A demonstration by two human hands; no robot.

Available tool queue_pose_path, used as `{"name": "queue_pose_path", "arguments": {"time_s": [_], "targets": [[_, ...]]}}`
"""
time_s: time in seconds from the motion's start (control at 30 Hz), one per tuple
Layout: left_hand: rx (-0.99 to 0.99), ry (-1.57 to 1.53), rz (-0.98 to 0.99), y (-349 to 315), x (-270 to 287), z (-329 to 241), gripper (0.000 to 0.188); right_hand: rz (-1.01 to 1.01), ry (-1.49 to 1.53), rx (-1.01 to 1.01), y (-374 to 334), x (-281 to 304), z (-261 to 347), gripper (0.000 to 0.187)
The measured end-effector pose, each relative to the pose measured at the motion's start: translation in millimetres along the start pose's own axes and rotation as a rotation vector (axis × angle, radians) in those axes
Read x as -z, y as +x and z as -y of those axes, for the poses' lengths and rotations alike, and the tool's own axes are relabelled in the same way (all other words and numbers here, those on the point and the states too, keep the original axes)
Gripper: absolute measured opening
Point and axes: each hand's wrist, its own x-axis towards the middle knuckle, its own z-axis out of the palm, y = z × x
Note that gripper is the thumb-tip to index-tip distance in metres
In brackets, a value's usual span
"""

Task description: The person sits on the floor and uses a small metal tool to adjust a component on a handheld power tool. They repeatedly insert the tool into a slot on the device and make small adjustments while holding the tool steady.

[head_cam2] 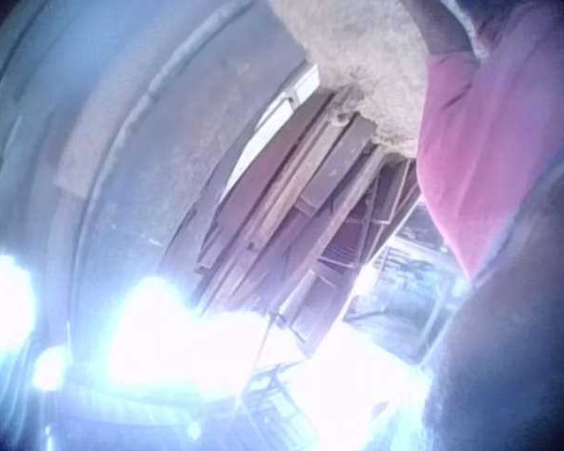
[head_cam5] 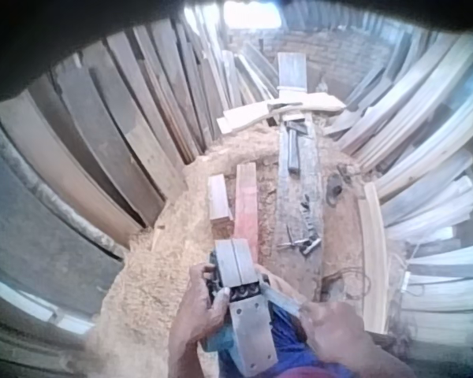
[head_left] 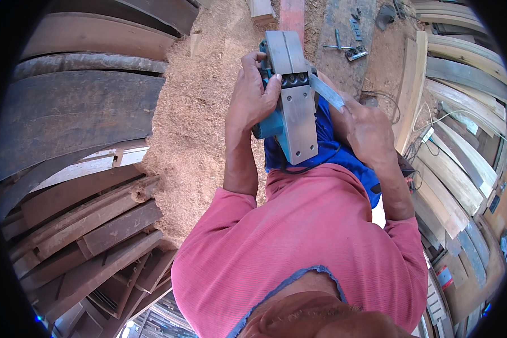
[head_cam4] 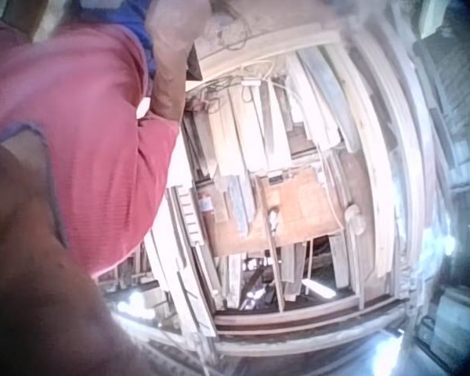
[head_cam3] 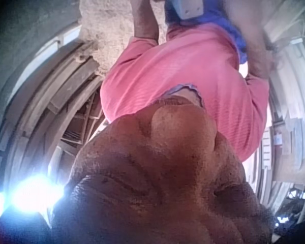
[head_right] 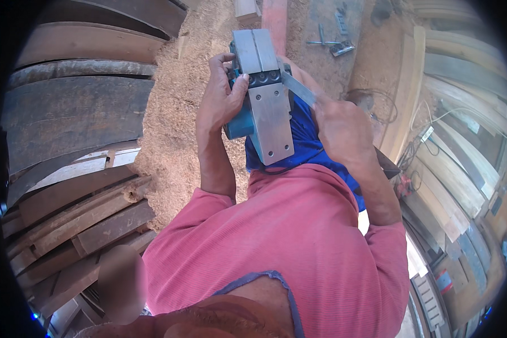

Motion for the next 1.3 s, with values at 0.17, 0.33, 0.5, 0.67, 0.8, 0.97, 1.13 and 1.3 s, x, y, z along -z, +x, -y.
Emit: {"name": "queue_pose_path", "arguments": {"time_s": [0.17,0.33,0.5,0.67,0.8,0.97,1.13,1.3], "targets": [[0.011,0.044,0.009,-2.1,0.5,-3.6,0.055,0.014,-0.013,0.035,2.2,-4.4,1.4,0.03],[-0.02,0.035,-0.008,-1.5,0.1,0.0,0.055,-0.107,-0.026,0.052,-4.8,-4.0,-22.0,0.035],[-0.048,0.0,0.005,-5.2,-1.9,5.7,0.06,-0.308,0.721,-0.378,-6.9,-17.3,-104.9,0.04],[-0.078,0.051,-0.059,-9.8,-3.5,-2.7,0.066,-0.454,0.782,-0.573,-31.4,-111.7,-176.7,0.047],[-0.383,0.29,-0.217,-14.1,-0.7,-12.3,0.066,-0.512,-0.028,-0.247,-88.1,-175.9,-172.3,0.046],[-0.451,0.413,-0.091,-11.2,0.0,-21.3,0.051,0.184,0.167,-0.219,-148.9,-155.5,-125.1,0.045],[-0.435,0.539,-0.013,-10.4,-2.6,-29.9,0.04,0.142,0.071,-0.103,-156.3,-136.5,-97.2,0.04],[-0.429,0.519,-0.006,-11.6,-1.8,-29.2,0.034,0.118,0.047,-0.028,-142.5,-127.7,-97.5,0.044]]}}
